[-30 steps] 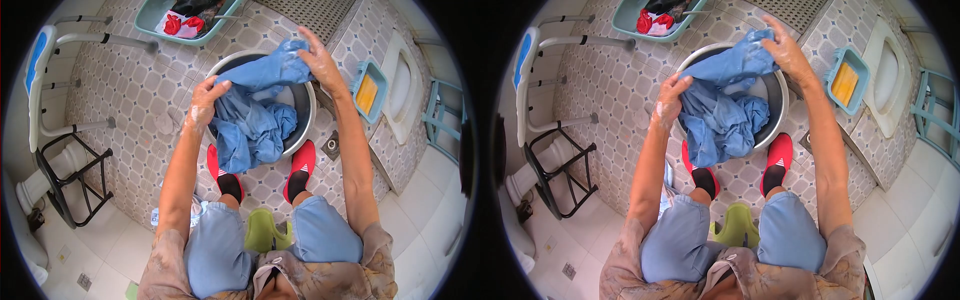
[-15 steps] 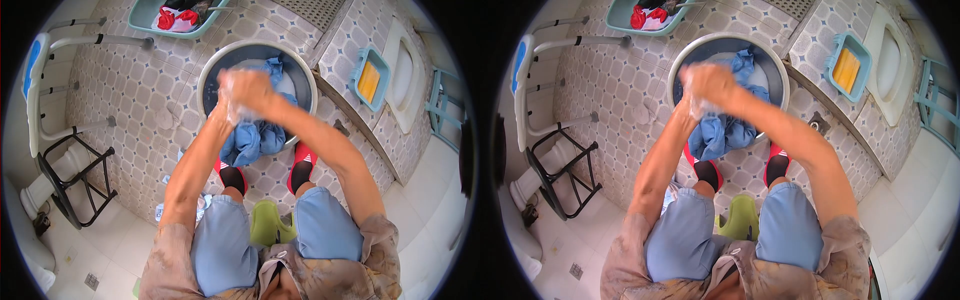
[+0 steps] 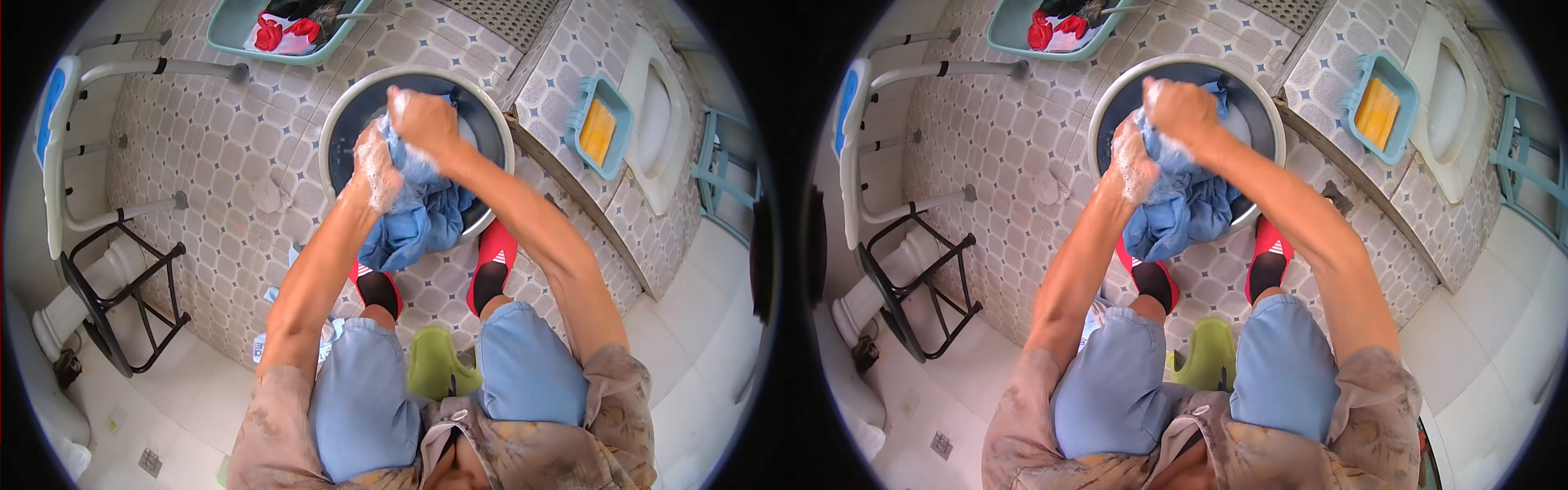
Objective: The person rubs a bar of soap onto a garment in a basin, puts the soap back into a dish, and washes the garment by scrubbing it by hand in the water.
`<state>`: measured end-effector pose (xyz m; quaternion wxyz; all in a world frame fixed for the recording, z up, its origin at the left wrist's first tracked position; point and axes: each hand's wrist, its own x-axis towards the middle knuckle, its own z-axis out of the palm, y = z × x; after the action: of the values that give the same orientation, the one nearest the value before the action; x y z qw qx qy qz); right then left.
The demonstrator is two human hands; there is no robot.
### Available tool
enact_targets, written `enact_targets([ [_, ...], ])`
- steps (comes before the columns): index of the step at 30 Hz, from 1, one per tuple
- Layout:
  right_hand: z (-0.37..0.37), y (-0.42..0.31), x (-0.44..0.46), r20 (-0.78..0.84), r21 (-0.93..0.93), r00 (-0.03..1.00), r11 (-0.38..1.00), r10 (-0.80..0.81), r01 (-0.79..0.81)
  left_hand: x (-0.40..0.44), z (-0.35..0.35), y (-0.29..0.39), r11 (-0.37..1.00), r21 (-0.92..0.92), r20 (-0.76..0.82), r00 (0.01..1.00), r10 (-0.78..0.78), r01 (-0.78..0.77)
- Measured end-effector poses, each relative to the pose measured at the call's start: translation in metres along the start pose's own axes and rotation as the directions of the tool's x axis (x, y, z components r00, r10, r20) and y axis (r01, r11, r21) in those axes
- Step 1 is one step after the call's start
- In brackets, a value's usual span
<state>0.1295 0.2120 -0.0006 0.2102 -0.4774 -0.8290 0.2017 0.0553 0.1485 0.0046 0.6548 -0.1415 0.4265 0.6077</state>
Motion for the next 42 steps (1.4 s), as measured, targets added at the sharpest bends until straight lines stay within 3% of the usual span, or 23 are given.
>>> enact_targets([
  [3,-0.022,-0.045,-0.044,-0.026,0.038,0.898,0.898,-0.439,0.439,0.034,-0.074,-0.026,0.984,-0.116,0.264,0.951,0.160,-0.134],
  [5,-0.008,-0.038,-0.039,-0.075,0.109,0.926,0.920,-0.369,0.376,0.048,-0.092,-0.031,0.909,-0.182,0.535,0.738,0.412,-0.375],
  [6,0.001,-0.033,-0.039,-0.110,0.202,0.953,0.933,-0.282,0.299,0.041,-0.092,-0.030,0.911,-0.176,0.530,0.744,0.407,-0.373],
  [8,0.004,-0.002,-0.014,-0.013,0.143,0.963,0.953,-0.268,0.267,-0.013,-0.025,0.005,0.943,0.324,0.241,0.970,-0.004,-0.077],
  [9,0.013,0.013,-0.011,0.075,0.086,0.989,0.989,-0.127,0.121,-0.028,0.003,0.004,0.960,0.266,0.051,0.994,-0.102,0.085],
  [10,0.017,0.020,-0.006,0.142,0.012,0.990,1.000,0.016,-0.018,-0.024,-0.004,0.001,0.957,0.278,0.055,0.993,-0.104,0.085],
  [11,0.003,0.009,-0.013,0.162,0.016,0.987,1.000,0.010,-0.013,-0.010,-0.021,-0.007,0.821,0.442,0.291,0.923,0.251,-0.363],
  [12,-0.011,-0.007,-0.024,0.161,0.006,0.987,1.000,0.004,-0.006,0.005,-0.040,-0.021,0.504,0.457,0.544,0.679,0.493,-0.733],
  [13,-0.023,-0.028,-0.040,0.182,0.052,0.971,0.988,-0.154,0.147,0.026,-0.070,-0.017,0.736,0.444,0.547,0.805,0.230,-0.512],
  [14,-0.028,-0.040,-0.048,0.193,0.105,0.932,0.951,-0.308,0.292,0.020,-0.067,-0.020,0.741,0.442,0.542,0.809,0.228,-0.506],
  [17,-0.004,-0.031,-0.041,-0.003,0.217,0.956,0.933,-0.293,0.287,-0.006,-0.042,-0.012,0.852,0.394,0.373,0.907,0.194,-0.344],
  [19,-0.002,0.010,-0.002,0.305,-0.031,0.951,0.999,0.050,-0.043,-0.022,-0.022,-0.004,0.906,0.355,0.254,0.956,0.145,-0.232],
  [20,-0.001,0.019,-0.001,0.317,0.015,0.942,0.993,0.109,-0.120,-0.025,-0.014,0.002,0.901,0.368,0.249,0.958,0.141,-0.229],
  [22,0.000,0.039,0.004,0.323,0.048,0.934,0.983,0.152,-0.176,-0.012,0.006,0.012,0.996,0.076,-0.152,0.987,-0.041,0.053],
  [23,-0.001,0.050,0.003,0.316,0.182,0.941,0.966,0.121,-0.185,0.002,-0.005,0.015,0.993,-0.028,-0.114,0.987,-0.115,0.112],
  [24,-0.002,0.061,0.002,0.306,0.317,0.948,0.929,0.092,-0.192,0.012,-0.020,0.017,0.993,-0.092,0.042,0.997,-0.066,0.069],
  [28,0.000,0.092,-0.011,0.391,0.613,0.898,0.671,0.202,-0.418,0.011,-0.036,0.035,0.995,-0.058,0.125,0.988,0.086,-0.079],
  [31,-0.045,0.025,-0.019,0.317,0.466,0.927,0.818,0.200,-0.336,0.013,-0.046,0.030,0.984,0.039,0.154,0.974,0.165,-0.173],
  [32,-0.049,-0.002,-0.027,0.399,0.515,0.900,0.770,0.173,-0.377,0.016,-0.047,0.024,0.955,0.167,0.085,0.969,0.233,-0.245],
  [33,-0.051,-0.025,-0.038,0.321,0.527,0.947,0.829,0.010,-0.187,0.019,-0.049,0.019,0.906,0.297,0.026,0.951,0.307,-0.300],
  [36,-0.024,-0.056,-0.065,0.184,0.156,0.896,0.912,-0.405,0.380,0.008,-0.032,0.013,0.885,0.454,-0.291,0.956,0.035,0.106],
  [40,-0.008,-0.001,-0.016,0.142,0.176,0.964,0.964,-0.225,0.199,-0.013,-0.012,-0.009,0.975,0.220,-0.067,0.998,-0.013,0.027],
  [42,-0.003,0.007,-0.007,0.185,0.051,0.983,0.999,0.007,-0.017,0.007,-0.020,-0.016,0.974,0.227,-0.081,0.997,-0.003,0.022],
])
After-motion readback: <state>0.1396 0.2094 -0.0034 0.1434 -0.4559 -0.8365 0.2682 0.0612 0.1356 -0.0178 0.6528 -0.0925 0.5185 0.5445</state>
